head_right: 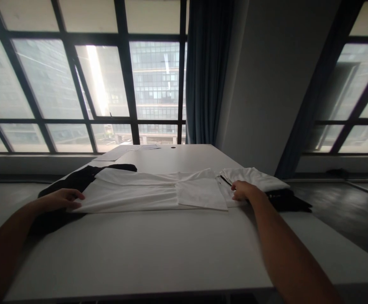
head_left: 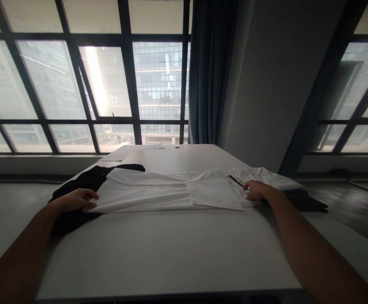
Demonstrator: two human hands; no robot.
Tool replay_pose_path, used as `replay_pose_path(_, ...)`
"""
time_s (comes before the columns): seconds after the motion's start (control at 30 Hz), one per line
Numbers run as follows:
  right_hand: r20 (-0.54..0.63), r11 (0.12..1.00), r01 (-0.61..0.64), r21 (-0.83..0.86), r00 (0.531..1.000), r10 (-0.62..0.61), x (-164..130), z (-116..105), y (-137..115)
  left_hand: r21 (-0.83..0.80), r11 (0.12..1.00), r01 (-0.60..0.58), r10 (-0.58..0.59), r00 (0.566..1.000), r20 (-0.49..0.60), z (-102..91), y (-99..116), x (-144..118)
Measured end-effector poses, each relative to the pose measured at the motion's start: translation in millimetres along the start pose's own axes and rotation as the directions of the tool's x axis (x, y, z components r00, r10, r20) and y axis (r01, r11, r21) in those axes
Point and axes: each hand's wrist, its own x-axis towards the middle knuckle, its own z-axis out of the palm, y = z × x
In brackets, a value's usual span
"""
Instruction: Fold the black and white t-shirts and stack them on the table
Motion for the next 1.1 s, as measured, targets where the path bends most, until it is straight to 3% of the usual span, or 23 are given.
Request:
replay_pose_path(0.1,-0.014,0.996,0.073,-0.050,0.997,-0.074,-7.8,-5.0,-22.0,0.088,0.996,0.011,-0.011,1.000,0.002,-3.7,-1.8,0.2)
replay_pose_path(0.17,-0.015,0.987,0.161,0.003,0.987,-0.160,-13.4,-6.3,-39.8,0.200,0.979,0.033,-0.011,0.994,-0.111,-4.9,0.3,1.7)
replay_pose_path(0.27,0.124,0.982,0.153,0.113,0.978,-0.167,-19.3,-2.7,-62.9,0.397,0.910,0.121,0.049,0.919,-0.391,0.9,12.9,8.0)
replay_pose_path(0.33,0.216,0.984,0.088,0.155,0.969,-0.121,-21.2,1.8,-71.4,0.497,0.861,0.108,0.162,0.868,-0.469,10.7,25.4,17.1)
replay_pose_path(0.47,0.211,0.959,0.058,0.276,0.970,-0.120,-22.5,8.7,-71.7,0.669,0.742,-0.027,0.346,0.871,-0.349,36.0,42.0,44.7)
replay_pose_path(0.6,0.107,0.875,0.140,0.463,0.971,-0.212,-22.8,10.3,-65.3,0.733,0.678,-0.048,0.346,0.902,-0.260,53.5,38.3,66.9)
replay_pose_path(0.67,0.060,0.847,0.137,0.513,0.979,-0.195,-21.9,10.9,-63.9,0.733,0.680,-0.023,0.303,0.919,-0.253,55.8,35.4,73.0)
replay_pose_path(0.8,0.114,0.787,-0.038,0.616,0.993,-0.041,-20.8,13.9,-63.9,0.721,0.692,0.018,0.261,0.926,-0.273,49.5,41.3,79.8)
replay_pose_path(0.87,0.167,0.729,-0.098,0.678,0.986,-0.023,-21.7,14.4,-63.7,0.723,0.691,0.005,0.276,0.922,-0.270,44.0,48.6,81.5)
replay_pose_path(0.97,0.203,0.687,-0.114,0.718,0.978,-0.050,-23.0,9.9,-61.3,0.726,0.687,-0.025,0.322,0.906,-0.273,34.7,58.4,79.8)
replay_pose_path(1.1,0.116,0.657,-0.071,0.750,0.993,-0.026,-20.2,-0.6,-53.4,0.727,0.684,-0.061,0.398,0.866,-0.302,22.1,62.4,70.5)
